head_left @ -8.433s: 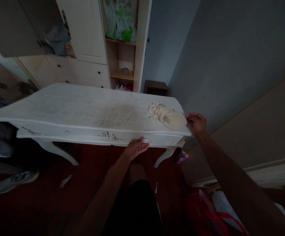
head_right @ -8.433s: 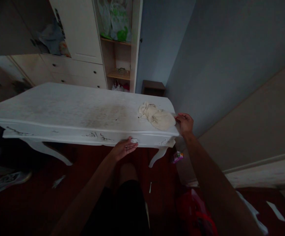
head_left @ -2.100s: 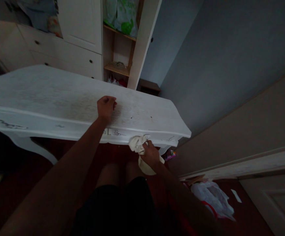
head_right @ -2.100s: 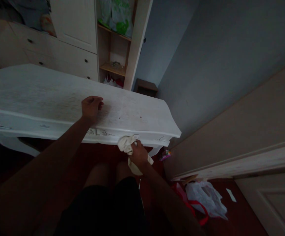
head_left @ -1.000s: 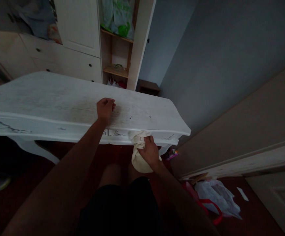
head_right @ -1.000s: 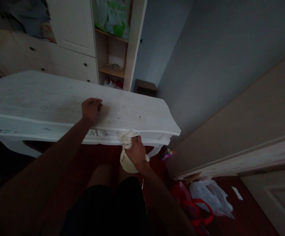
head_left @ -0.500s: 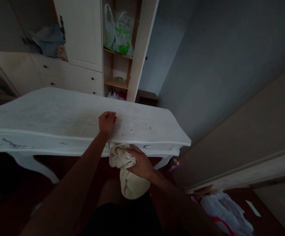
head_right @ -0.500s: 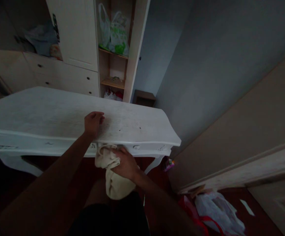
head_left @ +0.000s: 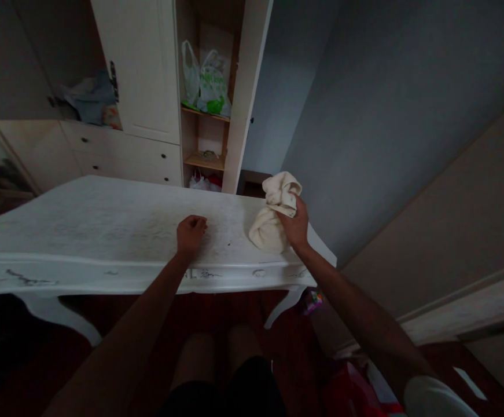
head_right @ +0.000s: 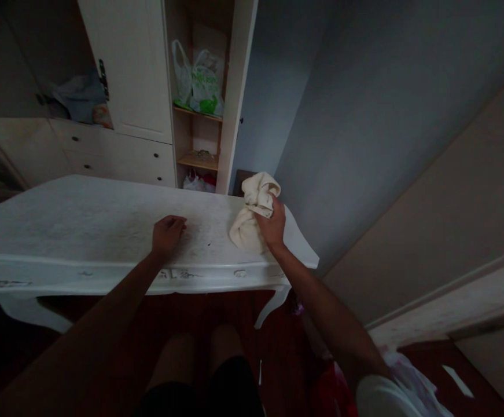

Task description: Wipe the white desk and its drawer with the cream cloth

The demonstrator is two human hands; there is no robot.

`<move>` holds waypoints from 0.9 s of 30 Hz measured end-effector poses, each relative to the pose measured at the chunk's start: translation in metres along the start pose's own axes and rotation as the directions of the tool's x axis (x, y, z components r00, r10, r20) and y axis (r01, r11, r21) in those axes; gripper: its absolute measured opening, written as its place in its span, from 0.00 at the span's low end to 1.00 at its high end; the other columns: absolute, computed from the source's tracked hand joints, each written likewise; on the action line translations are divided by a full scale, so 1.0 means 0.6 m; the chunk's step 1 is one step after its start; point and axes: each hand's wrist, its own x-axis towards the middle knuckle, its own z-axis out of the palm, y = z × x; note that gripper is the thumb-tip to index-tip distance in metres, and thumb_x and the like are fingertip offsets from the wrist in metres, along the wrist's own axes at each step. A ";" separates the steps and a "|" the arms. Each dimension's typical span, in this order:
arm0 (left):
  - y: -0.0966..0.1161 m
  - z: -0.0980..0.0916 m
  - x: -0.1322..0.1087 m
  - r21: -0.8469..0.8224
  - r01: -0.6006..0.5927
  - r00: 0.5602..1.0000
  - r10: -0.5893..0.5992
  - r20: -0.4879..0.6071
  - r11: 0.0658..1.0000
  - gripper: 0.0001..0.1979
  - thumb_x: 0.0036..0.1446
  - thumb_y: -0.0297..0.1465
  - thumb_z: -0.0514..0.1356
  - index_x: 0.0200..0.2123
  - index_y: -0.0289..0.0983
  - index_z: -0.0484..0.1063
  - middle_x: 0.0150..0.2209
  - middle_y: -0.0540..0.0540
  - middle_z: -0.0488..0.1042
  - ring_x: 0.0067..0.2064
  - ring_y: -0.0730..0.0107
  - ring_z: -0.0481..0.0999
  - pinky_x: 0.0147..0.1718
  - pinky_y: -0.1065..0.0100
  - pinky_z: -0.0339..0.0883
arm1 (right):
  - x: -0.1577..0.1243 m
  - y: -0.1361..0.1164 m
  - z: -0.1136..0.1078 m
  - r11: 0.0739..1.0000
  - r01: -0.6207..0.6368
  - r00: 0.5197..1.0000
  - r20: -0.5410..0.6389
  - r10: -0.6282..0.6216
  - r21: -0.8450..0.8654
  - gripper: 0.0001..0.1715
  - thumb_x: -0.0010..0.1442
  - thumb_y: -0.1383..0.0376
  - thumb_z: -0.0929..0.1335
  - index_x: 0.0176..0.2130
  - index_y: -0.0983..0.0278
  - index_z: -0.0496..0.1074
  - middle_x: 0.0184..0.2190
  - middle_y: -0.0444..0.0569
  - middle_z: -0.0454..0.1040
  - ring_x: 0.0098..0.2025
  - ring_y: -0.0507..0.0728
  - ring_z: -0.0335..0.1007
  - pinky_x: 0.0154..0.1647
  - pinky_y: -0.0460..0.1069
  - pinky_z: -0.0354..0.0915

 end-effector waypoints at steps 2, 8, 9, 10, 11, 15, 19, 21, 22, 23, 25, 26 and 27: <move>0.002 0.000 -0.001 0.000 0.009 1.000 -0.009 -0.002 1.000 0.09 0.46 0.35 0.58 0.26 0.36 0.74 0.21 0.51 0.72 0.23 0.72 0.69 0.24 0.71 0.62 | -0.023 0.013 0.036 0.994 -0.011 0.985 0.168 0.028 -0.106 0.36 0.53 0.61 0.72 0.59 0.65 0.66 0.52 0.58 0.70 0.53 0.63 0.66 0.57 0.58 0.61; 0.003 0.000 -0.001 0.014 0.025 1.000 -0.025 0.002 1.000 0.10 0.47 0.36 0.58 0.28 0.36 0.73 0.22 0.51 0.71 0.24 0.72 0.69 0.24 0.71 0.62 | -0.071 0.011 0.071 0.938 0.251 0.738 0.674 -0.025 -0.240 0.43 0.55 0.58 0.71 0.65 0.64 0.59 0.55 0.60 0.69 0.56 0.67 0.64 0.57 0.61 0.60; 0.003 0.000 -0.001 0.019 0.017 1.000 -0.017 0.014 1.000 0.10 0.48 0.37 0.57 0.28 0.36 0.73 0.22 0.50 0.71 0.24 0.71 0.69 0.25 0.71 0.63 | -0.071 0.010 0.066 0.940 0.285 0.705 0.705 -0.072 -0.189 0.45 0.56 0.58 0.71 0.67 0.63 0.56 0.57 0.60 0.68 0.58 0.66 0.63 0.58 0.61 0.59; 0.003 0.001 -0.002 0.027 -0.003 0.999 0.002 0.032 1.000 0.11 0.49 0.38 0.57 0.30 0.36 0.73 0.23 0.50 0.71 0.25 0.71 0.69 0.25 0.71 0.63 | -0.070 0.008 0.059 0.941 0.312 0.668 0.734 -0.119 -0.132 0.47 0.56 0.57 0.71 0.68 0.61 0.53 0.60 0.59 0.65 0.60 0.66 0.61 0.59 0.61 0.58; 0.003 0.003 -0.002 0.039 -0.034 0.998 0.032 0.057 0.999 0.13 0.51 0.40 0.57 0.33 0.36 0.73 0.25 0.50 0.72 0.26 0.71 0.70 0.26 0.70 0.64 | -0.068 0.005 0.052 0.939 0.334 0.630 0.760 -0.160 -0.080 0.49 0.56 0.56 0.71 0.69 0.60 0.50 0.63 0.59 0.63 0.63 0.66 0.59 0.61 0.62 0.56; 0.002 0.011 -0.009 0.102 -0.202 0.963 0.179 0.200 0.974 0.27 0.54 0.46 0.57 0.52 0.36 0.69 0.40 0.43 0.75 0.34 0.67 0.73 0.33 0.66 0.69 | -0.067 -0.021 0.015 0.925 0.379 0.571 0.797 -0.198 -0.041 0.51 0.57 0.54 0.70 0.70 0.60 0.45 0.69 0.60 0.51 0.70 0.67 0.45 0.66 0.67 0.45; 0.004 0.014 -0.016 0.174 -0.306 0.906 0.231 0.354 0.936 0.31 0.56 0.49 0.56 0.58 0.37 0.67 0.51 0.38 0.71 0.43 0.62 0.75 0.41 0.62 0.70 | -0.098 -0.066 -0.031 0.956 0.295 0.768 0.594 -0.239 0.003 0.37 0.61 0.56 0.68 0.66 0.57 0.57 0.67 0.55 0.58 0.69 0.63 0.50 0.66 0.65 0.46; 0.008 0.013 -0.018 0.225 -0.377 0.863 0.253 0.438 0.898 0.29 0.57 0.48 0.56 0.56 0.38 0.70 0.50 0.40 0.72 0.46 0.60 0.74 0.46 0.61 0.69 | -0.132 -0.081 -0.055 0.986 0.146 0.882 0.439 -0.169 0.086 0.26 0.63 0.58 0.67 0.59 0.57 0.67 0.61 0.54 0.68 0.63 0.61 0.60 0.64 0.61 0.53; 0.010 0.013 -0.019 0.255 -0.404 0.847 0.254 0.468 0.878 0.28 0.57 0.48 0.56 0.55 0.38 0.71 0.48 0.40 0.74 0.46 0.59 0.74 0.47 0.61 0.68 | -0.154 -0.083 -0.066 0.991 0.026 0.917 0.390 -0.077 0.135 0.20 0.63 0.57 0.67 0.54 0.57 0.71 0.55 0.53 0.73 0.59 0.61 0.65 0.61 0.60 0.57; 0.012 0.013 -0.019 0.291 -0.420 0.840 0.247 0.484 0.860 0.28 0.57 0.48 0.56 0.53 0.37 0.73 0.46 0.41 0.75 0.46 0.58 0.74 0.48 0.61 0.67 | -0.177 -0.082 -0.075 0.975 -0.117 0.923 0.382 0.038 0.187 0.16 0.64 0.56 0.67 0.48 0.58 0.75 0.48 0.52 0.77 0.52 0.59 0.70 0.57 0.58 0.62; 0.015 0.013 -0.018 0.368 -0.421 0.850 0.219 0.478 0.829 0.27 0.56 0.49 0.56 0.50 0.36 0.75 0.44 0.41 0.75 0.45 0.58 0.74 0.48 0.61 0.66 | -0.226 -0.070 -0.086 0.868 -0.428 0.825 0.501 0.261 0.254 0.17 0.63 0.51 0.66 0.39 0.60 0.77 0.35 0.50 0.79 0.39 0.57 0.74 0.46 0.55 0.68; 0.016 0.014 -0.018 0.401 -0.415 0.859 0.207 0.469 0.817 0.27 0.56 0.49 0.56 0.49 0.36 0.75 0.44 0.40 0.76 0.45 0.58 0.74 0.48 0.61 0.66 | -0.248 -0.059 -0.087 0.780 -0.570 0.741 0.571 0.353 0.257 0.20 0.62 0.49 0.67 0.36 0.62 0.77 0.32 0.49 0.79 0.35 0.56 0.74 0.42 0.53 0.69; 0.016 0.015 -0.017 0.426 -0.413 0.865 0.201 0.460 0.805 0.27 0.56 0.49 0.56 0.48 0.36 0.75 0.44 0.40 0.76 0.44 0.58 0.74 0.47 0.61 0.66 | -0.268 -0.048 -0.087 0.673 -0.697 0.644 0.626 0.439 0.245 0.23 0.60 0.46 0.68 0.35 0.63 0.77 0.30 0.49 0.79 0.32 0.55 0.74 0.38 0.52 0.69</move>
